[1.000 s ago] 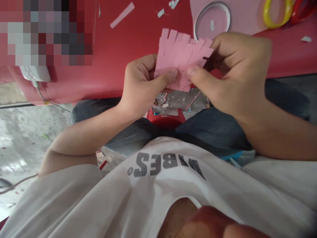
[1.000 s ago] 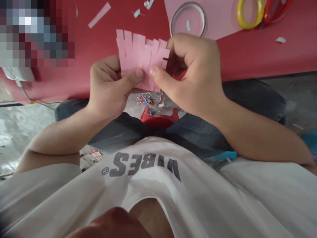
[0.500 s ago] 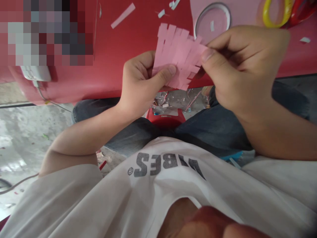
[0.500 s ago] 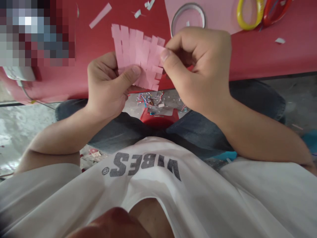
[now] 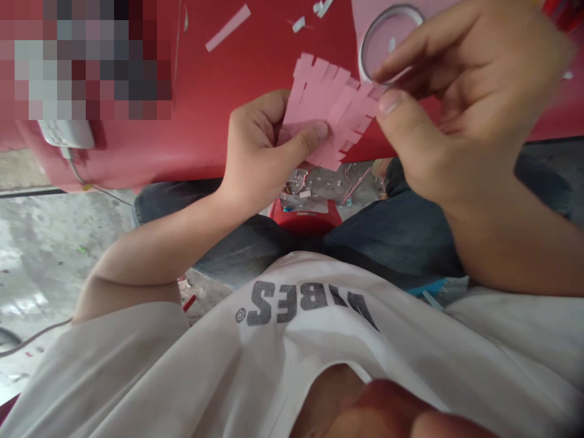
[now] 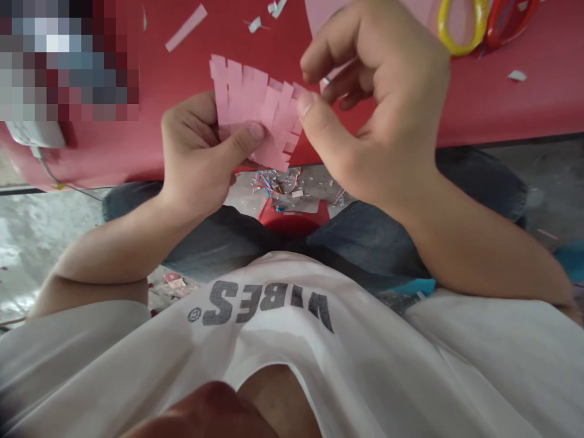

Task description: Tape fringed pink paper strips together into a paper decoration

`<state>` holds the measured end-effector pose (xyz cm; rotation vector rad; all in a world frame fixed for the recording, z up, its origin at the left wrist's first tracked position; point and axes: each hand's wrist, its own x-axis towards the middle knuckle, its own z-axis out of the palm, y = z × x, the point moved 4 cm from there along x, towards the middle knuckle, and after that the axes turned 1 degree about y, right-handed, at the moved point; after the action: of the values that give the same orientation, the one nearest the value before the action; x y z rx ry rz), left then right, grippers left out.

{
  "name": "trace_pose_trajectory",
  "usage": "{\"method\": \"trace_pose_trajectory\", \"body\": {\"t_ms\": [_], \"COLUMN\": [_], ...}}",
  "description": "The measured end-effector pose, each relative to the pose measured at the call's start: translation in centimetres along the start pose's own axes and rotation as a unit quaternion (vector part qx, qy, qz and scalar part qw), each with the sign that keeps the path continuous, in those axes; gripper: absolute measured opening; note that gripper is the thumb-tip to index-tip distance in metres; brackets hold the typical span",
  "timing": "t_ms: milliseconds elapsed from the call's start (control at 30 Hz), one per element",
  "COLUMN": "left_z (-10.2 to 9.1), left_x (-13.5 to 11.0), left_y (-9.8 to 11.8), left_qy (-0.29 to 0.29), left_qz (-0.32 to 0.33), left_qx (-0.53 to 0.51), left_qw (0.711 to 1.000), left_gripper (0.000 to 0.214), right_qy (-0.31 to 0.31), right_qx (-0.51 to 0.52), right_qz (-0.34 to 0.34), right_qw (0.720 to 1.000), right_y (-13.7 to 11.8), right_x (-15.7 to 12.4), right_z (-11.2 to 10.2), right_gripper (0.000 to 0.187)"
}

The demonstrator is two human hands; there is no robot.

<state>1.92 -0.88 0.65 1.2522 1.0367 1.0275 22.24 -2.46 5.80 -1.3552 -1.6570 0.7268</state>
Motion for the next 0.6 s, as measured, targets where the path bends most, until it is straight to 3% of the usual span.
{"method": "trace_pose_trajectory", "body": {"t_ms": [233,400,600], "left_z": [0.14,0.08,-0.05], "left_x": [0.03,0.07,0.07], "left_y": [-0.43,-0.09,0.24], "left_qy": [-0.019,-0.037,-0.035], "left_qz": [0.018,0.006,0.035], "left_qx": [0.021,0.033,0.063], "left_qw": [0.999,0.999,0.997], "left_gripper": [0.021,0.025,0.020], "right_qy": [-0.047,-0.049,-0.056], "right_qx": [-0.062,-0.057,-0.037], "right_qz": [-0.110,-0.088,-0.075], "right_qw": [0.991,0.993,0.995], "right_y": [-0.22,-0.17,-0.28], "right_x": [-0.21,-0.19,-0.28], "right_z": [-0.17,-0.19,0.08], "right_gripper": [0.022,0.019,0.014]}}
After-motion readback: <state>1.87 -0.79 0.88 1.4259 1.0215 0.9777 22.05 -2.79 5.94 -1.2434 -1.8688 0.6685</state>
